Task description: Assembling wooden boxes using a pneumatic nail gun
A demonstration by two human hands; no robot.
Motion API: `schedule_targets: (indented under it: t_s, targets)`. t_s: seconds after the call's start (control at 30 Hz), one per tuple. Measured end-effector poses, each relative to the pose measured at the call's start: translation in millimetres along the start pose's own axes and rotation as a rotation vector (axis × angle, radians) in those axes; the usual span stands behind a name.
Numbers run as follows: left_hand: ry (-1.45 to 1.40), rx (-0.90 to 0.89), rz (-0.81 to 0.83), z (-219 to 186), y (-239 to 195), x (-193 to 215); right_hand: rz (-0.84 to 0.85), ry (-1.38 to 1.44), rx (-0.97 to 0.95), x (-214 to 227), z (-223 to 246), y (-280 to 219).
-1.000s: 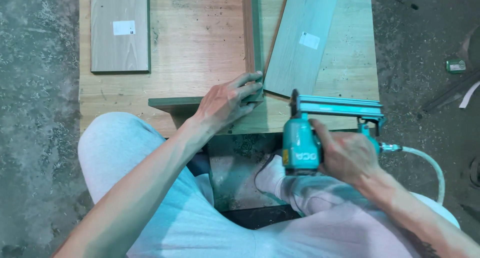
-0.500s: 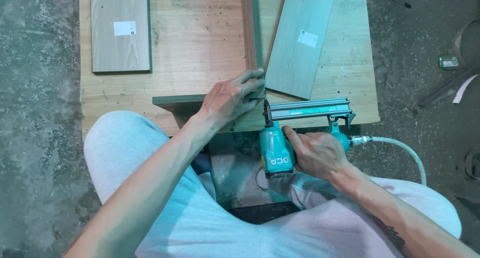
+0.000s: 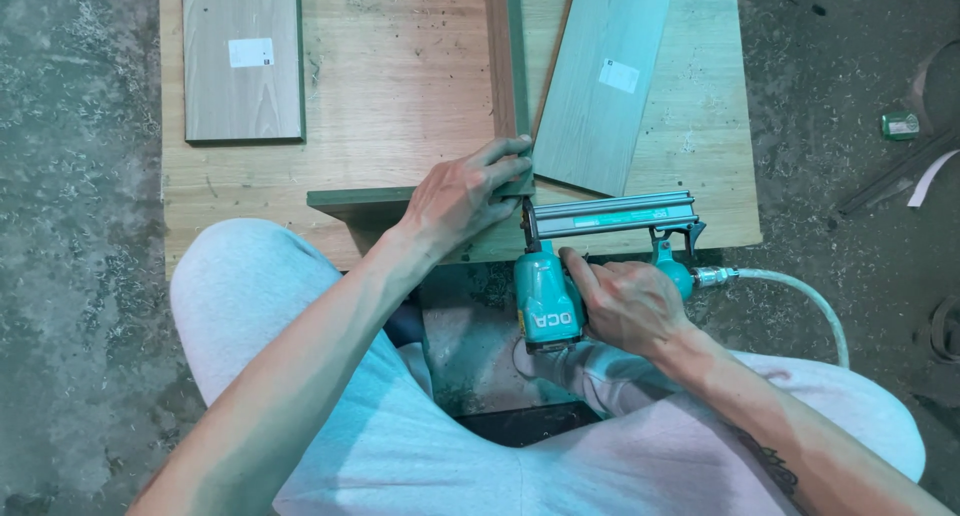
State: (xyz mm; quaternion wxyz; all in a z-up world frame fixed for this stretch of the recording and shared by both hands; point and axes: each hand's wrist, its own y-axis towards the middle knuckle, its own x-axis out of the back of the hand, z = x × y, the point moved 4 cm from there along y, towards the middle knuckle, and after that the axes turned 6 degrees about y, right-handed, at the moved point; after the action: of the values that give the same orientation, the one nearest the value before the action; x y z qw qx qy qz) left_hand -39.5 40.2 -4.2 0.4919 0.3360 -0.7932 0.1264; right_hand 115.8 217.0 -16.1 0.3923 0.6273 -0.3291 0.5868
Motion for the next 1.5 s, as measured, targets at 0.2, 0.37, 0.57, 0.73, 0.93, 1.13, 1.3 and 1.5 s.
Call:
schedule_targets:
  t_s: [0.2,0.37,0.57,0.73,0.93,1.13,1.3,1.5]
  targets:
    - [0.015,-0.039,-0.026,-0.9,-0.5,2.7,-0.018,-0.018,-0.008,5.9,3.3,2.6]
    - [0.019,-0.047,-0.031,-0.3,-1.9,0.0,-0.034,-0.004,0.007,-4.8,1.1,-0.9]
    - [0.053,-0.060,-0.039,-3.7,-1.9,3.0,-0.049,-0.009,-0.003,-13.3,1.8,-3.4]
    - [0.034,-0.054,-0.042,-4.2,-2.3,5.6,-0.049,0.017,-0.036,-13.8,2.7,-4.2]
    - [0.033,-0.051,-0.035,-2.5,-1.7,4.0,-0.035,0.027,-0.042,-35.9,-1.8,-13.7]
    - [0.031,-0.046,-0.031,-8.9,-3.1,10.1,-0.030,0.026,-0.048,-41.1,-2.8,-16.2]
    - [0.024,-0.040,-0.036,-2.8,-0.8,4.5,-0.034,0.018,-0.037,-34.6,-2.9,-11.7]
    - [0.008,-0.031,-0.045,1.6,-1.6,-0.6,0.113,0.041,-0.073,-26.4,-3.9,-15.5]
